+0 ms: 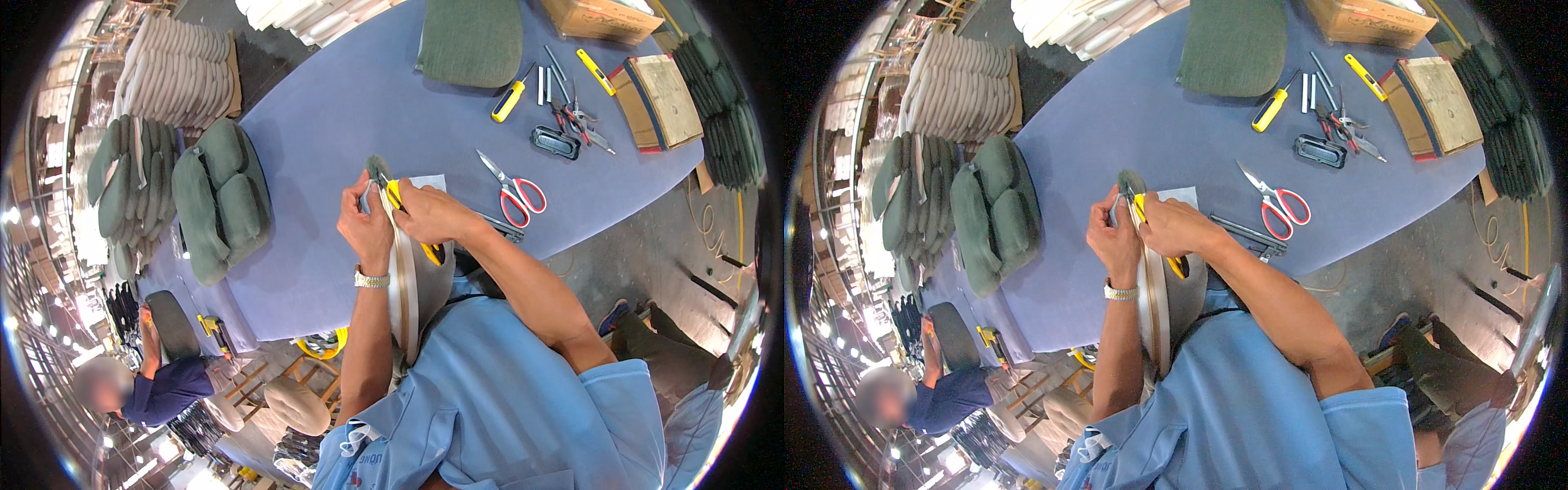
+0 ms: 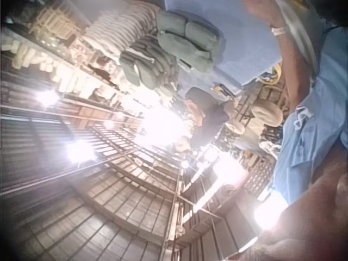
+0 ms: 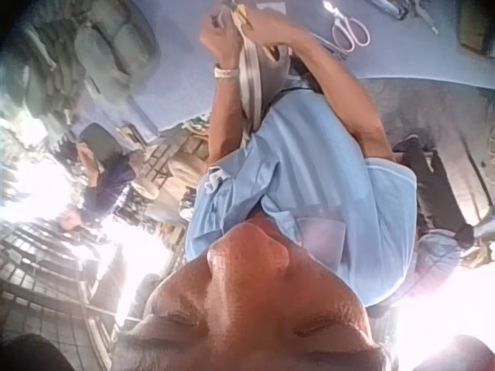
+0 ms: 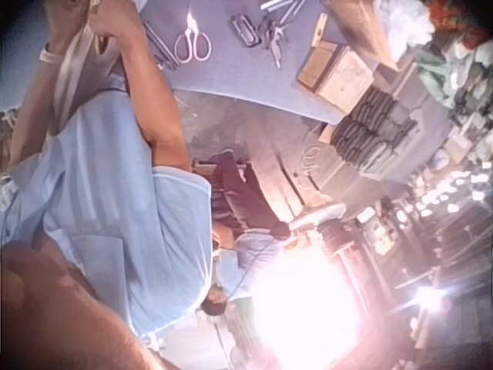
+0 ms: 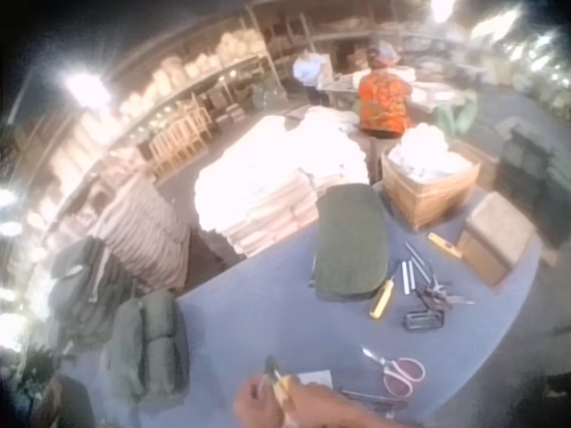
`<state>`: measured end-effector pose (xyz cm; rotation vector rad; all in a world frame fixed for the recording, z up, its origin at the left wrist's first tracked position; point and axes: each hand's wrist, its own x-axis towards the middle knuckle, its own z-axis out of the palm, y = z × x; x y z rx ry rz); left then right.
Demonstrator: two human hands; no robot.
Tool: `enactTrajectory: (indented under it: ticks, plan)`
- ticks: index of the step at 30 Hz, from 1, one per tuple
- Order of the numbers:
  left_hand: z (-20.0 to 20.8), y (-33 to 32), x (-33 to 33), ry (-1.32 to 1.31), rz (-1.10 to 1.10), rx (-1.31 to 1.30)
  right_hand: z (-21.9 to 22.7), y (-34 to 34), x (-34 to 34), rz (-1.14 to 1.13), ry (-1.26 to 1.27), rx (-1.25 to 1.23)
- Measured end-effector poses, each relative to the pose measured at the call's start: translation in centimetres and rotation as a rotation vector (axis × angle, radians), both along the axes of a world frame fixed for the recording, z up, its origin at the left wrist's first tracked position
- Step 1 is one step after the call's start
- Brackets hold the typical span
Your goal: The person assembles a cushion by folding fabric over a foam insert, trimming excess fabric with scissors, and securing the edges with a staple gun. The person repeats this process on multiple cushions at a workbench.
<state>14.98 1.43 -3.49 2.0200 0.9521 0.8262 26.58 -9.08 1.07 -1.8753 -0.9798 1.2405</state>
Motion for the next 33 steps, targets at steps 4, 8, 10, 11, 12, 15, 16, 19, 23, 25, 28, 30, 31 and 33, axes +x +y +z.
enactTrajectory:
  ticks: [4,8,10,11,12,15,16,19,23,25,28,30,31,33]
  plan:
    - [-0.1,0.0,0.0,0.006,0.002,0.0,-0.7,-0.1,-0.2,0.005,-0.011,0.009]
    - [0.0,-0.2,0.2,-0.028,0.016,-0.038,-1.2,-0.4,-0.4,0.021,-0.016,0.025]
    - [-0.1,-0.1,0.2,-0.04,0.04,-0.089,-1.2,-0.7,-0.6,0.032,-0.009,0.033]
    - [-0.2,-0.1,0.2,-0.052,0.032,-0.075,-1.1,-0.8,-0.6,0.031,-0.001,0.028]
    - [-0.4,0.0,0.1,-0.064,0.024,-0.061,-1.0,-0.9,-0.6,0.032,0.007,0.024]
    - [-0.3,0.2,0.1,-0.033,0.011,-0.018,-2.2,-0.6,-2.0,-0.053,-0.011,0.023]
    - [-0.3,0.2,0.0,-0.012,0.01,-0.004,-2.6,-0.7,-2.6,-0.08,-0.001,0.03]
    - [0.0,0.2,-0.2,0.006,0.052,-0.071,-2.9,-0.6,-3.1,-0.135,0.021,0.054]
    - [1.1,0.0,-0.2,0.088,0.045,0.02,-2.4,-1.3,-3.4,-0.19,0.082,0.067]
    - [0.4,0.4,-0.5,-0.026,0.02,0.057,-2.6,-1.8,-3.6,-0.206,0.106,0.102]
    - [0.4,1.1,-0.8,-0.014,-0.029,0.055,-4.2,-2.8,-3.4,-0.232,0.098,0.143]
    - [0.5,1.5,-0.9,-0.02,-0.068,0.293,-4.6,-3.5,-2.6,-0.243,0.068,0.156]
    - [0.6,1.5,-1.0,-0.024,-0.086,0.412,-4.9,-4.1,-2.2,-0.266,-0.015,0.118]
    - [1.4,0.7,-1.6,0.037,-0.052,0.382,-5.5,-5.4,-0.8,-0.306,-0.182,0.043]
